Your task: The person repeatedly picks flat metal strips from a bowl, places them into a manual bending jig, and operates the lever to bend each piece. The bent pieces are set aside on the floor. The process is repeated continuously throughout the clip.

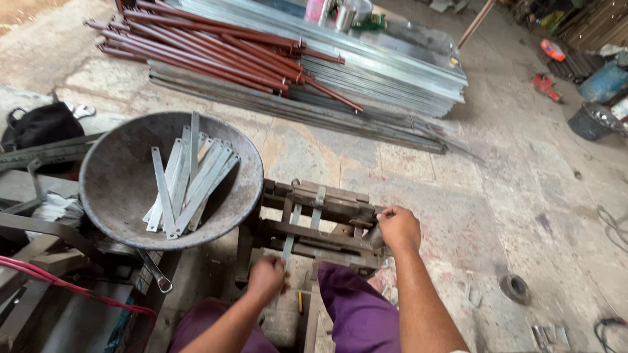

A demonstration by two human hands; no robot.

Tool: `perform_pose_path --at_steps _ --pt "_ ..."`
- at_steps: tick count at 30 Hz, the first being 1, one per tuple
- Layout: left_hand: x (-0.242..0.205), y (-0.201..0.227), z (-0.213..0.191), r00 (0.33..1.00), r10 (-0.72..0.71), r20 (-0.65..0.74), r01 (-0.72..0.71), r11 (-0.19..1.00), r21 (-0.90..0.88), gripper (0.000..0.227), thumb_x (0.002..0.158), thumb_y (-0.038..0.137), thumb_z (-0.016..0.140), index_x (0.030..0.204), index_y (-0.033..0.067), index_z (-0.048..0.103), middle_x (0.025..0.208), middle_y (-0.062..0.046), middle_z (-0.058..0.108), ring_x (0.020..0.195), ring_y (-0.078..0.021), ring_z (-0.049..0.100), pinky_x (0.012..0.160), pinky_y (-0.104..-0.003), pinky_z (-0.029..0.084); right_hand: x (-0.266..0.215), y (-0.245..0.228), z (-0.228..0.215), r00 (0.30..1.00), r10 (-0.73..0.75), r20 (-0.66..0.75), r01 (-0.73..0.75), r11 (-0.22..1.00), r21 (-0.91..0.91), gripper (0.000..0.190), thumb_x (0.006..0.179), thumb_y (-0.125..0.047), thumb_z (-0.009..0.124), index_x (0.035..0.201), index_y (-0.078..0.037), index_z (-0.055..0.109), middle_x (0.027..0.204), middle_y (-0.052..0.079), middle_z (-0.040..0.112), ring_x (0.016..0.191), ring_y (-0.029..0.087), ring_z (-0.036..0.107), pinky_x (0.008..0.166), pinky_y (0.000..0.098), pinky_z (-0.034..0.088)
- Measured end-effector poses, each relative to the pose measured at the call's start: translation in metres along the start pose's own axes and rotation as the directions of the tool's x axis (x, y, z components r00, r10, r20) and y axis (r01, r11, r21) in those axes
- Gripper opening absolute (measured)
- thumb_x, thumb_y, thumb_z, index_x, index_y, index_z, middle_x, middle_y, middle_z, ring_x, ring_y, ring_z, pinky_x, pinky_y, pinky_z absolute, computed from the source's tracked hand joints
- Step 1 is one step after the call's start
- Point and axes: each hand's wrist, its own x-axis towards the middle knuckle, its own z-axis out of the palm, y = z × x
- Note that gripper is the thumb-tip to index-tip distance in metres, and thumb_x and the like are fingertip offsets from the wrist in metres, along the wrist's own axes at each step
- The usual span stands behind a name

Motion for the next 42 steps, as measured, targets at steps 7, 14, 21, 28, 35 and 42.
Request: perform_pose_path --at_steps 7,14,21,28,35,42 --pt "-0.003 0.022 0.009 0.999 -0.046 0.007 0.047 0.995 -0.086 0.031 0.102 0.016 0.054 0.126 -0.0023 0.062 0.081 -0.015 0.071 0.053 -0.0232 0.067 0.044 -0.038 0.051 -0.006 -0.009 -0.006 0.993 0.104 0.057 -0.108 0.992 0.063 0.018 0.084 -0.031 0.079 0.096 -0.017 0.079 0.092 0.005 0.080 0.085 0.026 0.076 0.078 0.0392 0.057" --pt "-0.002 0.025 0.007 0.999 -0.050 -0.012 0.049 0.997 -0.058 0.030 0.102 0.016 0.054 0.124 -0.0030 0.063 0.081 -0.014 0.071 0.052 -0.0228 0.067 0.044 -0.038 0.051 -0.008 -0.006 -0.007 0.988 0.073 0.138 -0.085 0.993 0.084 0.019 0.087 -0.030 0.076 0.100 -0.016 0.077 0.091 0.003 0.080 0.076 0.022 0.077 0.075 0.0362 0.058" --pt "0.022 -0.004 0.006 0.999 -0.033 0.020 0.034 0.996 -0.083 0.029 0.102 0.018 0.054 0.120 -0.0026 0.065 0.084 -0.018 0.073 0.059 -0.0303 0.071 0.049 -0.042 0.054 -0.065 0.030 0.010 0.976 0.093 0.198 -0.065 0.988 -0.143 0.022 0.099 -0.038 0.062 0.111 -0.025 0.074 0.098 0.002 0.081 0.077 0.020 0.076 0.076 0.0374 0.058" --pt "0.017 -0.005 -0.018 0.882 0.449 -0.142 -0.363 0.840 0.404 0.021 0.102 0.021 0.059 0.109 0.0052 0.071 0.096 -0.021 0.074 0.093 -0.0397 0.070 0.080 -0.047 0.055 -0.141 0.087 0.065 0.947 -0.121 0.297 0.161 0.980 -0.116 0.032 0.085 -0.028 0.071 0.116 -0.020 0.075 0.171 0.006 0.019 0.106 0.026 0.073 0.094 0.0372 0.058" --pt "-0.029 0.050 -0.042 0.878 0.435 0.200 -0.466 0.675 0.572 0.045 0.090 0.014 0.064 0.132 0.0265 0.059 0.111 -0.011 0.069 0.099 -0.0319 0.070 0.085 -0.042 0.056 -0.131 0.091 0.073 0.948 -0.302 -0.097 0.303 0.953 -0.010 0.019 0.092 -0.022 0.062 0.104 -0.014 0.074 0.148 0.008 0.057 0.110 0.035 0.069 0.089 0.0438 0.058" --pt "-0.021 0.064 -0.024 0.825 0.526 0.208 -0.533 0.599 0.598 0.047 0.075 0.006 0.081 0.119 0.0193 0.068 0.119 -0.014 0.057 0.105 -0.0362 0.063 0.086 -0.043 0.055 -0.056 0.021 0.010 0.997 -0.074 -0.006 0.070 0.972 -0.223 0.022 0.095 -0.038 0.063 0.108 -0.023 0.073 0.105 0.009 0.077 0.097 0.032 0.071 0.083 0.0471 0.056"
